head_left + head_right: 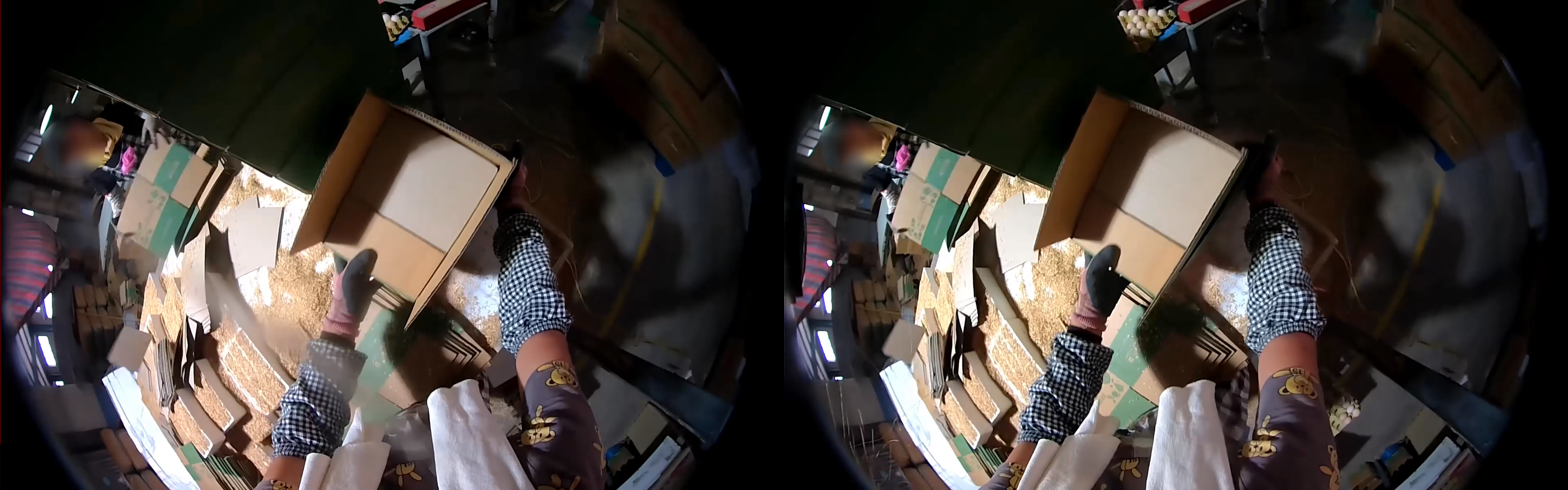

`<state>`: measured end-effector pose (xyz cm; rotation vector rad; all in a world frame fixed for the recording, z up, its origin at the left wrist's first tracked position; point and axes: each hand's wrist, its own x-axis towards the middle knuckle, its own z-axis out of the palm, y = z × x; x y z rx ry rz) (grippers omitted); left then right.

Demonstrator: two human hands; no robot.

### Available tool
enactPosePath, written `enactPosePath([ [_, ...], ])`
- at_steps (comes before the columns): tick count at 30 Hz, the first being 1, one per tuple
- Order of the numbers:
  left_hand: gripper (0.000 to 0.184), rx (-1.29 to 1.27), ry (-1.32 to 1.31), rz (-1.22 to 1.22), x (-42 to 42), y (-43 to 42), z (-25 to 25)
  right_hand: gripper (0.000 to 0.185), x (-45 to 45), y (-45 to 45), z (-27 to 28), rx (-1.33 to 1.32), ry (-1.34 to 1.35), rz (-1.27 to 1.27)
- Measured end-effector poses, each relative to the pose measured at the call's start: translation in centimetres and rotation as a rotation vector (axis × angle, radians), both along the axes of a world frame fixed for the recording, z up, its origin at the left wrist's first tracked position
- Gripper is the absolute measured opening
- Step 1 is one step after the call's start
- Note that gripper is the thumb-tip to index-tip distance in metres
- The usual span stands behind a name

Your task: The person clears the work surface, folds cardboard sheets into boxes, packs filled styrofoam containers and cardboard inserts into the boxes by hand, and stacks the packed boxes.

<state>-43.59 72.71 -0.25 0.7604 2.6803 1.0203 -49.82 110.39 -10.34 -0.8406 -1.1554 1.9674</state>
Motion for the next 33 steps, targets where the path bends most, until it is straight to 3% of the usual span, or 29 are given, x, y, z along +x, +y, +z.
enactPosePath([
  [1, 0.036, 0.497, -0.395, 0.192, 0.2, -1.2, -2.9, 0.060, 0.2, -0.1, 0.1, -0.028, 0.001, 0.046],
  [3, 0.032, 1.019, -0.911, 0.272, 1.4, -2.2, -2.7, 0.059, 0.8, -0.5, 1.4, -0.030, 0.040, 0.113],
  [4, 0.033, 1.252, -1.143, 0.370, 2.1, -2.7, -2.6, 0.059, 0.9, -0.9, 1.9, -0.005, 0.083, 0.137],
  [5, 0.035, 1.249, -1.178, 0.350, 2.0, -3.0, -2.4, 0.059, 0.9, -1.3, 2.2, 0.019, 0.128, 0.162],
  [7, 0.040, 1.103, -1.086, 0.346, 2.8, -3.1, -2.8, 0.060, 1.2, -2.8, 1.7, 0.055, 0.225, 0.154],
  [10, 0.043, 0.818, -0.917, 0.437, 0.8, 2.6, 2.5, 0.058, 1.2, -3.3, 3.2, 0.337, 0.113, -0.007],
  [11, 0.044, 0.743, -0.896, 0.482, 0.2, 4.3, 4.0, 0.059, 1.1, -2.9, 2.6, 0.288, 0.089, 0.009],
  [12, 0.041, 0.742, -0.942, 0.659, -0.2, 6.6, 6.2, 0.060, 1.1, -2.5, 1.9, 0.240, 0.060, 0.026],
  [15, 0.031, 0.727, -1.004, 0.648, -2.8, 7.3, 3.6, 0.061, 1.3, -2.4, 1.4, 0.192, -0.020, 0.064],
  [18, 0.032, 0.778, -1.147, 0.588, -4.3, 5.9, 2.6, 0.046, 1.0, -1.9, 1.1, 0.223, -0.081, 0.042],
  [19, 0.033, 0.821, -0.994, 0.485, -3.5, 4.8, 2.0, 0.041, 1.2, -1.7, 0.8, 0.251, -0.104, 0.028],
  [20, 0.037, 0.952, -1.046, 0.481, -3.2, 2.9, 2.0, 0.038, 1.9, -1.7, 0.8, 0.287, -0.136, 0.025],
  [22, 0.041, 0.884, -0.818, 0.545, 0.6, -0.6, 5.1, 0.035, 4.7, -2.9, 2.0, 0.379, -0.183, 0.041],
  [23, 0.041, 0.782, -0.666, 0.636, 3.7, -4.3, 4.8, 0.036, 6.8, -3.8, 2.8, 0.429, -0.192, 0.043],
  [24, 0.041, 0.596, -0.343, 0.614, 7.0, -8.6, 4.0, 0.038, 9.3, -5.0, 3.5, 0.458, -0.221, 0.075],
  [25, 0.039, 0.463, -0.206, 0.777, 11.1, -12.7, 3.3, 0.041, 12.3, -6.6, 4.0, 0.467, -0.260, 0.121],
  [26, 0.039, 0.091, -0.011, 0.939, 15.0, -16.8, 1.6, 0.045, 15.0, -8.5, 4.1, 0.397, -0.330, 0.219],
  [27, 0.039, 0.106, -0.010, 0.955, 19.3, -17.2, -1.0, 0.045, 17.2, -10.4, 3.4, 0.219, -0.463, 0.365],
  [28, 0.059, -0.396, -0.079, 0.894, 23.0, -16.3, -3.8, 0.045, 19.0, -12.9, 2.8, 0.040, -0.591, 0.501],
  [29, 0.080, -0.890, -0.151, 0.794, 25.0, -14.4, -5.5, 0.047, 21.3, -16.5, 1.2, 0.506, -0.620, 0.732],
  [30, 0.087, -0.633, -0.241, 0.588, 24.5, -10.1, 1.6, 0.048, 22.5, -18.6, 1.6, 0.751, -0.640, 0.850],
  [31, 0.091, -0.621, -0.453, 0.514, 23.9, -9.0, 1.6, 0.049, 23.6, -20.7, 2.0, 1.006, -0.636, 0.932],
  [33, 0.081, -0.157, -0.306, 0.414, 22.0, -13.5, -0.5, 0.049, 22.2, -21.7, 6.3, 0.705, -0.634, 0.756],
])
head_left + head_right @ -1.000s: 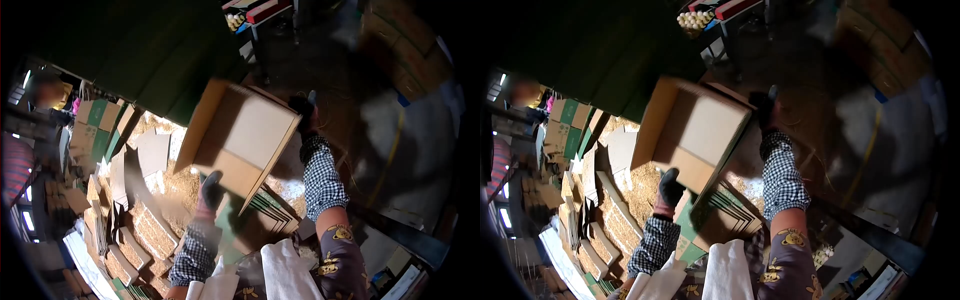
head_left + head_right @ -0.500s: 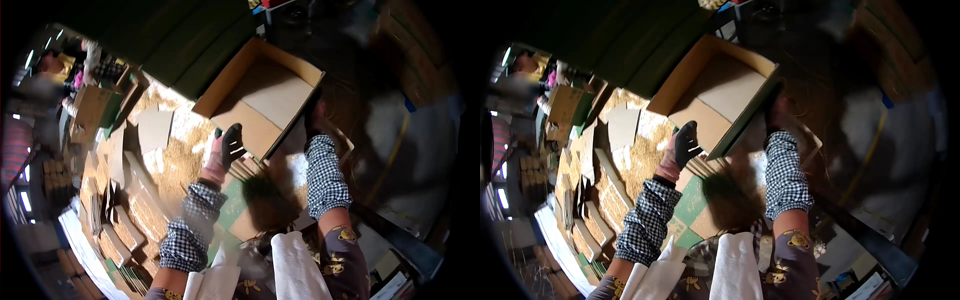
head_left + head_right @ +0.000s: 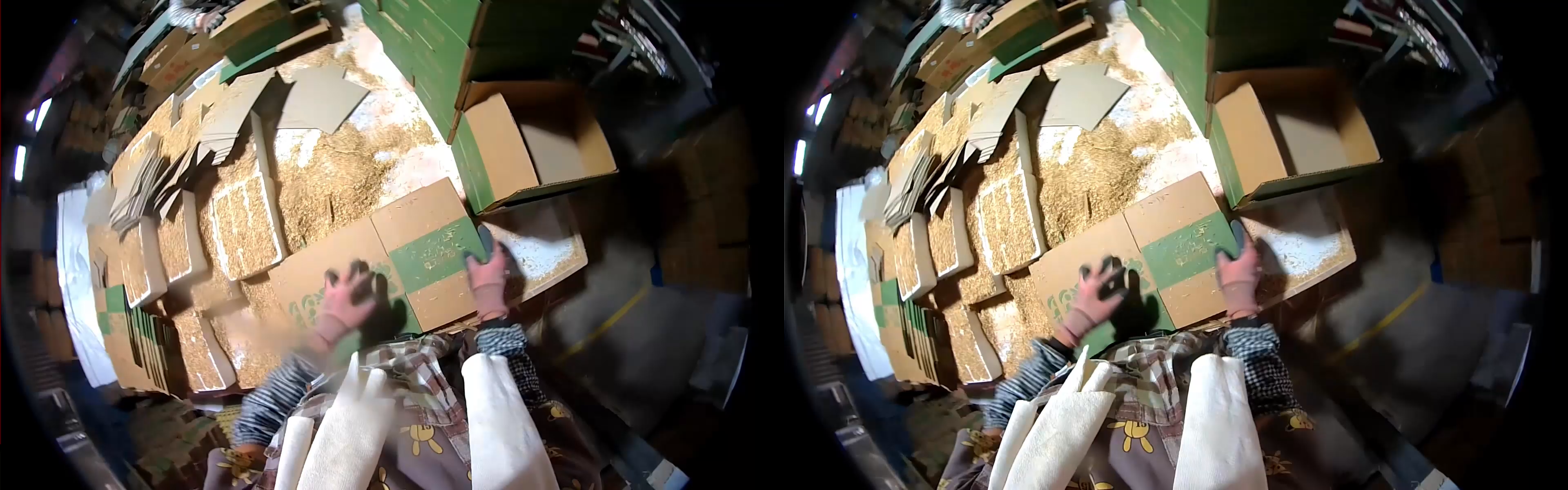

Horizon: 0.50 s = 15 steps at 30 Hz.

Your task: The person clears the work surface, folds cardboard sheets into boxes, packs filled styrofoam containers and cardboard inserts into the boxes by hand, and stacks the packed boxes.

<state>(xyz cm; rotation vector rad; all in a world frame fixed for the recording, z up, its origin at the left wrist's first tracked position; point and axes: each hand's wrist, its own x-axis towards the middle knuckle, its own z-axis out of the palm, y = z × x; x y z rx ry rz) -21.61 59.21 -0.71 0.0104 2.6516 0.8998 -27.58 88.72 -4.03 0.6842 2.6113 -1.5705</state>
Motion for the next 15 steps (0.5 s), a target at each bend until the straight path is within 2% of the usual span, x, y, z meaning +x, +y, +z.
enactPosePath([
  [1, 0.075, 0.264, 0.157, 0.017, -1.3, -2.4, 0.5, 0.054, -1.3, 1.8, -1.3, -0.579, 0.207, -0.032],
  [3, 0.063, -0.563, 0.525, -0.020, -3.6, -4.3, 10.9, 0.047, -3.2, 4.0, 1.7, -0.563, 0.051, 0.013],
  [5, 0.060, -0.091, 0.033, -0.023, -5.7, -9.4, 14.3, 0.047, -4.9, 3.5, 4.3, -0.595, 0.155, 0.050],
  [6, 0.061, -0.057, 0.144, -0.170, -5.3, -10.8, 16.2, 0.049, -5.5, 2.1, 6.7, -0.529, 0.318, 0.108],
  [7, 0.056, 0.042, 0.289, -0.290, -4.1, -9.7, 20.4, 0.051, -6.1, 0.4, 9.5, -0.467, 0.476, 0.161],
  [9, 0.053, 0.068, 0.092, -0.546, -0.6, -7.7, 24.0, 0.058, -5.0, -3.9, 15.0, -0.441, 0.531, 0.320],
  [11, 0.054, 0.184, 0.144, -0.568, 2.5, -9.4, 18.7, 0.063, -5.9, -2.8, 9.8, -0.478, 0.513, 0.303],
  [12, 0.059, 0.621, -0.211, -0.350, 1.7, -11.0, 16.3, 0.061, -4.8, -3.7, 12.0, -0.763, 0.483, 0.243],
  [13, 0.056, 1.038, -0.362, 0.000, 1.2, -12.1, 16.1, 0.058, -4.0, -4.8, 14.6, -0.691, 0.440, 0.166],
  [14, 0.053, 1.119, -0.360, 0.206, 0.9, -12.2, 17.1, 0.057, -3.7, -4.3, 14.5, -0.629, 0.464, 0.316],
  [15, 0.049, 1.199, -0.366, 0.412, 1.2, -11.9, 18.4, 0.058, -3.1, -4.5, 16.9, -0.851, 0.370, 0.396],
])
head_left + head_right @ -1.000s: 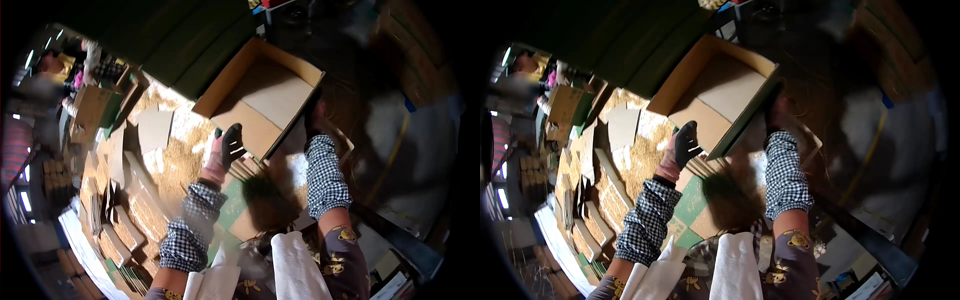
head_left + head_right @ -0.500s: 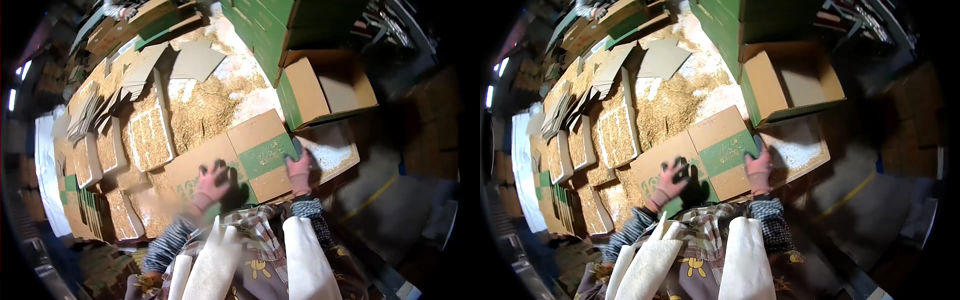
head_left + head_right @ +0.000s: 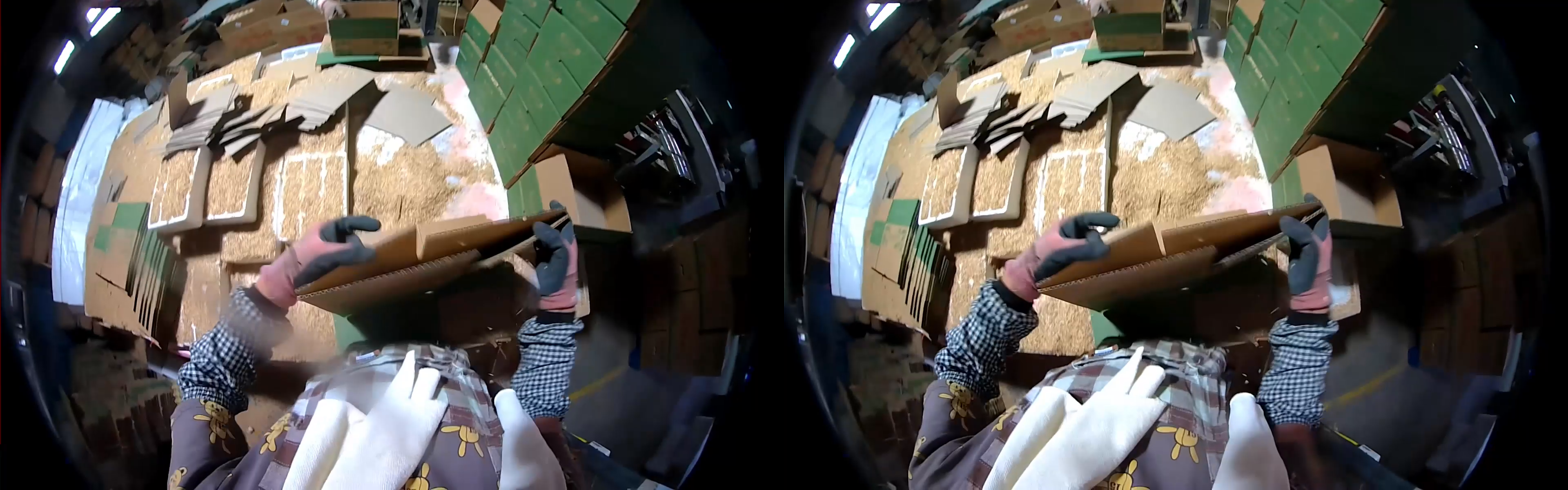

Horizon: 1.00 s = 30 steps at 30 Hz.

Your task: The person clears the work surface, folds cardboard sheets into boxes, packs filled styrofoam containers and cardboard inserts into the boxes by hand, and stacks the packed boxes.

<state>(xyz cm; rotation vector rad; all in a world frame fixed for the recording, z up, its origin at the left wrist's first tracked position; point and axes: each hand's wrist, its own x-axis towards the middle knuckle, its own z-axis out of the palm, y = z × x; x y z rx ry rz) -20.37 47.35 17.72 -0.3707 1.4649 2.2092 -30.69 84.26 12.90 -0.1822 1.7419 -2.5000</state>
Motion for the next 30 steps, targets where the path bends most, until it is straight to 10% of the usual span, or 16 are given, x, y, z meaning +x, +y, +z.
enactPosePath([
  [2, 0.035, -0.329, 0.219, 0.151, 1.7, 0.8, 1.4, 0.059, 1.2, -0.4, 4.8, -0.326, -0.237, 0.267],
  [3, 0.033, -0.443, 0.468, 0.232, 2.1, 3.2, 0.6, 0.060, -0.4, 0.8, 1.0, 0.245, 0.212, 0.261],
  [4, 0.031, -0.556, 0.707, 0.323, 2.2, 5.3, -0.8, 0.065, 0.4, -2.1, 1.0, 0.269, -0.028, 0.115],
  [5, 0.033, -1.103, 0.839, 0.000, 2.3, 5.6, -2.7, 0.071, 1.3, -5.0, 0.9, 0.251, -0.268, -0.042],
  [8, 0.048, -1.398, 0.877, -0.784, 1.9, 4.3, -5.9, 0.083, 3.4, -10.1, 0.8, 0.894, 0.573, -0.198],
  [11, 0.062, -1.629, 0.891, -0.843, 4.8, 0.2, -0.4, 0.074, 0.5, -9.3, -4.5, 1.582, 0.747, -0.269],
  [14, 0.074, -0.915, 0.477, -0.728, 4.9, -0.2, -3.1, 0.063, -0.1, -11.0, -2.1, 1.539, 0.878, -0.360],
  [16, 0.085, -0.790, 0.400, -0.092, 3.6, 0.4, -7.2, 0.058, 0.1, -10.4, 0.3, 1.608, 0.853, -0.308],
  [19, 0.093, -0.833, 0.233, 0.103, 2.5, 0.6, -10.2, 0.092, 5.4, -9.3, 1.4, 1.563, 0.727, -0.004],
  [20, 0.076, -0.281, 0.026, 0.050, 2.9, 1.0, -8.6, 0.108, 8.0, -9.1, 1.3, 1.550, 0.691, 0.260],
  [21, 0.069, -0.268, 0.081, 0.160, 3.4, 1.7, -9.0, 0.114, 9.4, -9.0, 0.0, 1.605, 0.710, 0.593],
  [25, 0.051, -0.509, 0.263, 0.189, 5.7, 2.8, -21.8, 0.112, 9.5, -5.6, -1.0, 1.298, 0.705, 0.225],
  [28, 0.051, -0.277, 0.519, 0.477, 0.5, 0.3, -6.6, 0.103, 10.8, -8.5, -1.6, 0.752, 0.366, -0.063],
  [29, 0.057, 0.208, 0.610, 0.611, -0.8, 0.3, -1.6, 0.093, 12.0, -8.7, -7.1, 0.287, -0.101, -0.088],
  [30, 0.060, -0.072, 0.773, 0.570, -1.8, -0.1, 0.8, 0.078, 12.8, -9.9, -8.7, 0.351, -0.284, -0.090],
])
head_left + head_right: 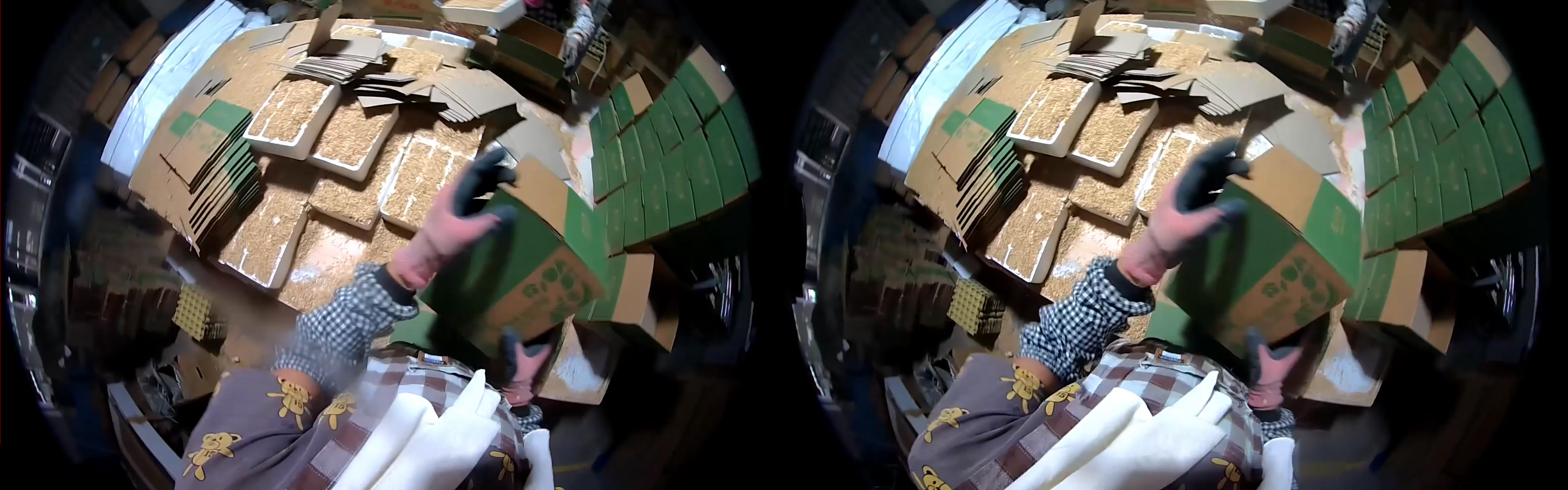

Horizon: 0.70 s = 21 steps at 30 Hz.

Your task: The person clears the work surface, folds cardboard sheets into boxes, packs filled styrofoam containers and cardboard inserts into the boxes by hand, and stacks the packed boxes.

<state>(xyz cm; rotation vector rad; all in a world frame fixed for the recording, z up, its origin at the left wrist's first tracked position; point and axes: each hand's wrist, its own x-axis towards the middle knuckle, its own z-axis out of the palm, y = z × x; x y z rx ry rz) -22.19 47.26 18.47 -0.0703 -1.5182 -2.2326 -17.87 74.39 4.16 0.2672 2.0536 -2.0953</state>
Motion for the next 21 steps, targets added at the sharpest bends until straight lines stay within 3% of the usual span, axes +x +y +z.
enactPosePath([
  [2, 0.050, -0.772, 0.185, 0.073, -0.5, 0.7, 2.3, 0.065, -2.8, -1.1, -1.0, 0.122, 0.256, 0.623],
  [3, 0.042, -0.978, 0.155, -0.035, -0.8, 1.5, 1.3, 0.060, -2.9, 1.7, -4.2, 0.034, -0.027, 0.461],
  [5, 0.028, -0.806, 0.171, -0.255, -0.3, 4.2, -2.2, 0.059, -3.2, -0.4, 1.3, -0.832, -0.281, 0.133],
  [6, 0.025, -0.806, 0.178, -0.359, -0.1, 5.7, -3.3, 0.060, -3.9, -2.9, 8.5, -0.383, 0.113, 0.278],
  [7, 0.027, -0.954, 0.209, -0.436, 0.6, 7.4, -3.7, 0.058, -4.9, -2.2, 8.5, -0.080, 0.410, 0.297],
  [8, 0.029, -0.893, 0.320, -0.470, 1.1, 10.5, -7.3, 0.057, -6.1, -0.7, 7.5, 0.102, 0.303, 0.303],
  [9, 0.030, -0.919, 0.228, -0.760, 1.7, 12.3, -8.1, 0.056, -7.3, 0.7, 6.6, 0.282, 0.193, 0.328],
  [10, 0.031, -0.949, 0.234, -0.822, 2.3, 12.0, -8.0, 0.054, -7.7, 1.3, 4.7, 0.453, 0.146, 0.361],
  [12, 0.032, -0.653, 0.206, -0.646, 3.3, 6.2, -7.0, 0.053, -6.7, 2.1, -0.3, 0.554, 0.182, 0.374],
  [13, 0.036, -0.676, 0.096, -0.235, 4.4, 0.8, -4.7, 0.055, -6.5, 1.9, -1.1, 0.567, 0.219, 0.371],
  [14, 0.037, -0.691, -0.111, 0.162, 5.5, -4.6, -4.2, 0.056, -4.9, -0.8, 2.3, 0.666, 0.239, 0.369],
  [16, 0.053, -0.230, -0.549, 0.897, 6.4, -15.9, -8.6, 0.056, -5.3, -1.9, 3.5, 0.640, 0.160, 0.333],
  [17, 0.069, 0.135, -0.366, 1.112, 6.9, -21.9, -9.3, 0.056, -5.4, -2.3, 3.6, 0.621, 0.075, 0.261],
  [18, 0.090, 0.346, -0.393, 1.172, 7.3, -27.0, -9.0, 0.056, -6.0, -3.1, 3.4, 0.623, 0.072, 0.264],
  [21, 0.084, 0.357, -0.385, 1.313, 4.8, -35.1, -13.7, 0.058, -9.1, -4.8, 3.7, 0.765, 0.248, 0.408],
])
